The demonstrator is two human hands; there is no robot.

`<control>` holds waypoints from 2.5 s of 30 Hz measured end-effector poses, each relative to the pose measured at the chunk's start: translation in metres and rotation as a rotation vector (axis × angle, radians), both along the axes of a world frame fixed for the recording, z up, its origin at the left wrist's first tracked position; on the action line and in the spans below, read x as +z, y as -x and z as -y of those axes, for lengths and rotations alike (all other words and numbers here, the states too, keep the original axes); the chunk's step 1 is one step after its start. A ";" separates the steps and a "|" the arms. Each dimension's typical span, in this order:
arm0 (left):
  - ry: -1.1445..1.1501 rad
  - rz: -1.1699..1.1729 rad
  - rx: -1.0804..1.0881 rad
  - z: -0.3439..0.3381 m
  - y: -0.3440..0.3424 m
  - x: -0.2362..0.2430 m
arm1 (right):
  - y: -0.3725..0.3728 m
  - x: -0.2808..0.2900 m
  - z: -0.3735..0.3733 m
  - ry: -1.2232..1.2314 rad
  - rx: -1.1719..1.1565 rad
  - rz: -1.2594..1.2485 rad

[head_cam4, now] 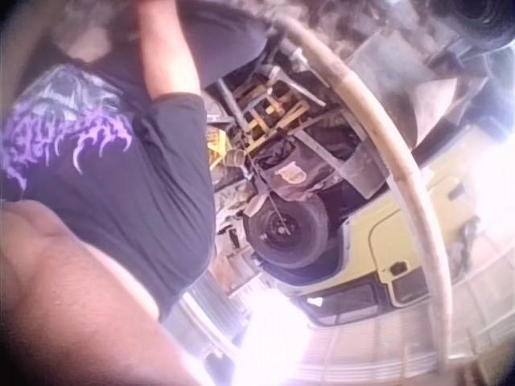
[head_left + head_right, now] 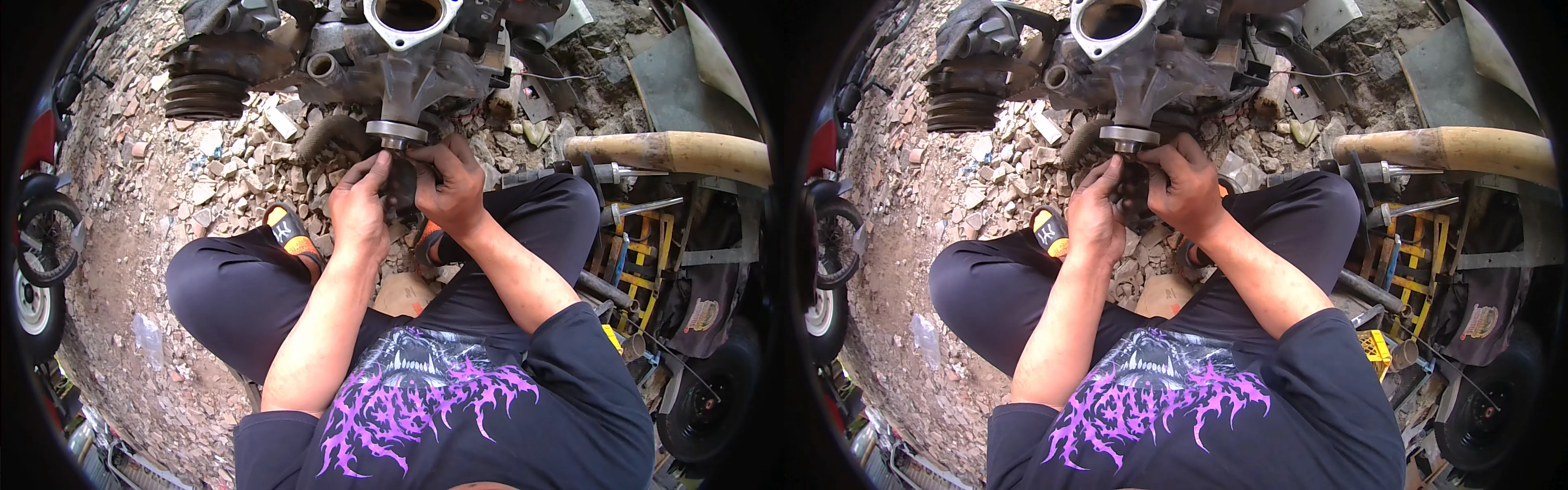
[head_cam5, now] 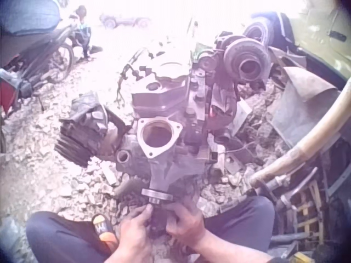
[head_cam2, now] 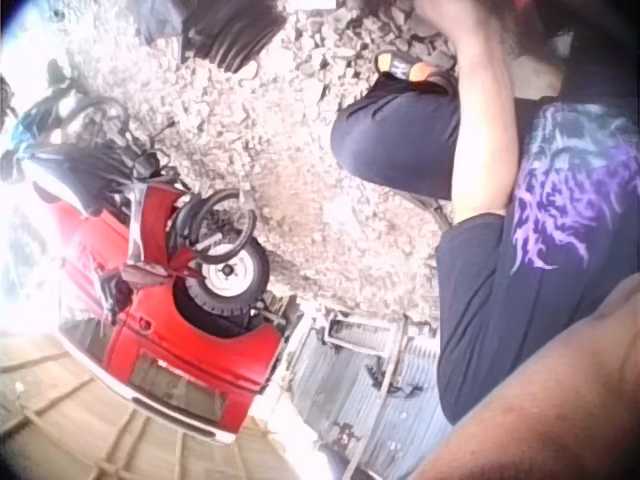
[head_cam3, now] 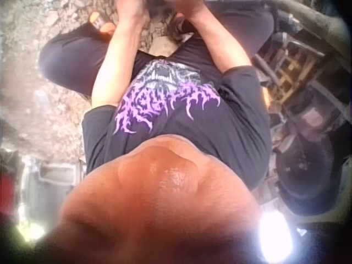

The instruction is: The person sits cross-legged on the ground and uses a small metal file to manually smooth the surface of a metal ring attached to a motorcycle engine casing. The person repeatedly rubs the file against the ring's edge to remove burrs or smooth the surface.

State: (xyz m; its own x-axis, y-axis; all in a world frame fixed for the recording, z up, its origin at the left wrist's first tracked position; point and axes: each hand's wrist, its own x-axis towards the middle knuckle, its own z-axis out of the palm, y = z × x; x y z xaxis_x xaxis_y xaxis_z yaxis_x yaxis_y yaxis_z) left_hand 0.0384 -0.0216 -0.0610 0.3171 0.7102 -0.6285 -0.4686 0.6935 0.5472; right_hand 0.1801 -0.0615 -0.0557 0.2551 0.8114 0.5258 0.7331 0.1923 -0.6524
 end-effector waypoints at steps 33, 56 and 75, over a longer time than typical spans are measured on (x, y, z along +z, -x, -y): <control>0.003 0.020 -0.024 -0.001 -0.001 -0.001 | -0.002 0.007 -0.001 0.008 0.035 -0.032; -0.008 0.024 -0.008 -0.002 -0.002 0.003 | -0.002 0.023 0.005 0.105 0.075 0.102; -0.002 0.134 0.178 0.011 -0.014 0.001 | 0.004 0.043 0.002 0.207 0.060 0.178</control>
